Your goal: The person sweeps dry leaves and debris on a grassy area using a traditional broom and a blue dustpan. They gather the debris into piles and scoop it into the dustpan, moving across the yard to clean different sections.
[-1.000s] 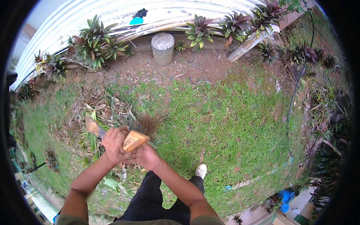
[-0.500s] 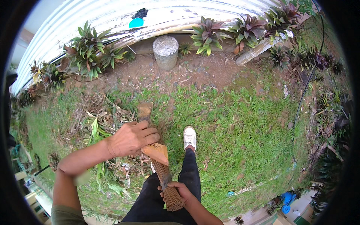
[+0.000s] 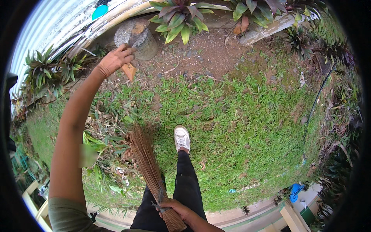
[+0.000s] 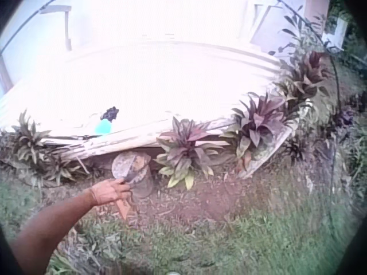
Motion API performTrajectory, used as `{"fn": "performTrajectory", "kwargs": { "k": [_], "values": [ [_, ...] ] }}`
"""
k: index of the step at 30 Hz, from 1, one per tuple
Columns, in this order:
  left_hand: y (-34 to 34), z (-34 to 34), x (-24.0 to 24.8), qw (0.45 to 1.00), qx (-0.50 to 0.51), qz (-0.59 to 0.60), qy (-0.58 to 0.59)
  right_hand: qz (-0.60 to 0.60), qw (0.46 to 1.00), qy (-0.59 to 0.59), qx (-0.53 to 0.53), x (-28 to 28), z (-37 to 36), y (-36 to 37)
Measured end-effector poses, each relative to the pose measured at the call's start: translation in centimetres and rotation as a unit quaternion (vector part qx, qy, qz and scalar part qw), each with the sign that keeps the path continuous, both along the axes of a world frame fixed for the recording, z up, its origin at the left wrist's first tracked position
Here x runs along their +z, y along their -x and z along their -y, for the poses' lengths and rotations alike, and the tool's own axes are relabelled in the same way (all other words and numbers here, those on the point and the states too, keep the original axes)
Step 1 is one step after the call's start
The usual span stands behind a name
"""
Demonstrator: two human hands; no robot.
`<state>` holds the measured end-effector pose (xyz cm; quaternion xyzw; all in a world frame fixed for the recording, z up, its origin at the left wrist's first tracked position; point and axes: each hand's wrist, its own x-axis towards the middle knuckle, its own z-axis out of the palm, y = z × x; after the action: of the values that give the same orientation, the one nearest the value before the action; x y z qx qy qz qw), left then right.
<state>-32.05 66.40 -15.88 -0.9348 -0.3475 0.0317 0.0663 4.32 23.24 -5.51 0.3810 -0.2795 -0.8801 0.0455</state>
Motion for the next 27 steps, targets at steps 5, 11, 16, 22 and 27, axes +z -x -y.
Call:
{"fn": "performTrajectory", "kwargs": {
  "k": [5,11,16,22,27],
  "values": [
    [3.0,-1.3,-4.9,0.981,0.134,-0.125,0.058,-0.008,0.999,-0.046,0.027,0.7,-2.6,0.3],
    [-0.2,0.2,-3.2,0.962,0.23,-0.121,0.076,-0.011,0.963,-0.199,0.179,3.2,-7.5,-4.9],
    [3.6,10.0,-2.7,0.944,0.308,0.077,0.089,0.035,0.717,-0.448,0.533,9.5,-12.9,-11.1],
    [7.9,38.0,-3.7,0.8,0.494,0.019,0.34,0.306,0.532,-0.549,0.568,10.0,-18.0,-13.9],
    [2.6,58.6,-2.9,0.559,0.633,-0.012,0.536,0.451,0.634,-0.55,0.304,-7.7,-23.5,-5.1]
  ]
}}
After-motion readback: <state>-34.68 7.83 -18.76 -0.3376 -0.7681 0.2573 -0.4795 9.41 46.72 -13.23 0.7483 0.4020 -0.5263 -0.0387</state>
